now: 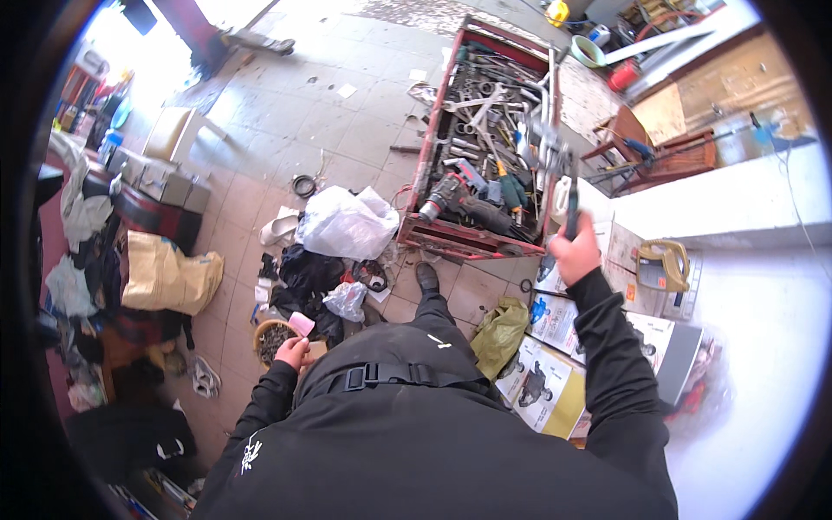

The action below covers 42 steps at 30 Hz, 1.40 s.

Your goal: The person uses pliers and a screwdriver to manipulate and adjust a small metal part. They repeatedly reposition the part, apply pressure with the pliers, and use the screwdriver to pry or adjust components while working in a cluttered workshop.

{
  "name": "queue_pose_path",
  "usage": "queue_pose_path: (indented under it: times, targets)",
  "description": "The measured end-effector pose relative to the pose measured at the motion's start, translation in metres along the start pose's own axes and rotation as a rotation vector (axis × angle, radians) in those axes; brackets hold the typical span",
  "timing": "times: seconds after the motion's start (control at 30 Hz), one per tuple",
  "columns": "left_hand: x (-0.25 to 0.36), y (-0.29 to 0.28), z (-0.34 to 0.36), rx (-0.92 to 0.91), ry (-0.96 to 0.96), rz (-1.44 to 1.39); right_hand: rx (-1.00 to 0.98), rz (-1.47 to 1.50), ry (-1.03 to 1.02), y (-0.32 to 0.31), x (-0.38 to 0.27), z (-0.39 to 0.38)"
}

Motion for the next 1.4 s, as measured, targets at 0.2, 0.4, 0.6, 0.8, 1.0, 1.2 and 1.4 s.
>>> queue_pose_path:
  times: [0.2, 0.4, 0.6, 0.8, 1.0, 1.2, 1.4]
  targets:
    - [0.038, -0.025, 0.025, -0.093, 0.103, 0.208, 0.196, -0.254, 0.094, 0.017, 0.143, -0.041]
    - [0.052, -0.029, 0.024, -0.096, 0.053, 0.186, -0.040, 0.911, 0.302, 0.030, 0.174, -0.056]
    - [0.046, 0.014, -0.020, -0.044, 0.084, 0.430, -0.151, 0.810, 0.711, 0.088, 0.231, -0.042]
    - [0.051, 0.076, -0.049, -0.101, 0.084, 0.562, -0.051, 0.053, 0.355, 0.076, 0.257, -0.018]
    - [0.062, 0.125, -0.058, -0.149, 0.121, 0.585, -0.044, -0.408, 0.248, 0.057, 0.233, -0.018]
    - [0.086, 0.190, -0.059, -0.246, 0.276, 0.543, -0.099, -0.272, 0.144, 0.053, 0.226, -0.024]
    - [0.184, 0.313, -0.085, -0.419, 0.474, 0.762, -0.124, -0.006, 0.067, 0.040, 0.194, -0.031]
Point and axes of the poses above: each hand's wrist, its own z-axis towards the middle knuckle, its own y-axis out of the palm, x = y × z, the point moved 6 cm from there along z, towards the middle knuckle, and after that the axes turned 9 degrees about -z, right-handed, at the moved point
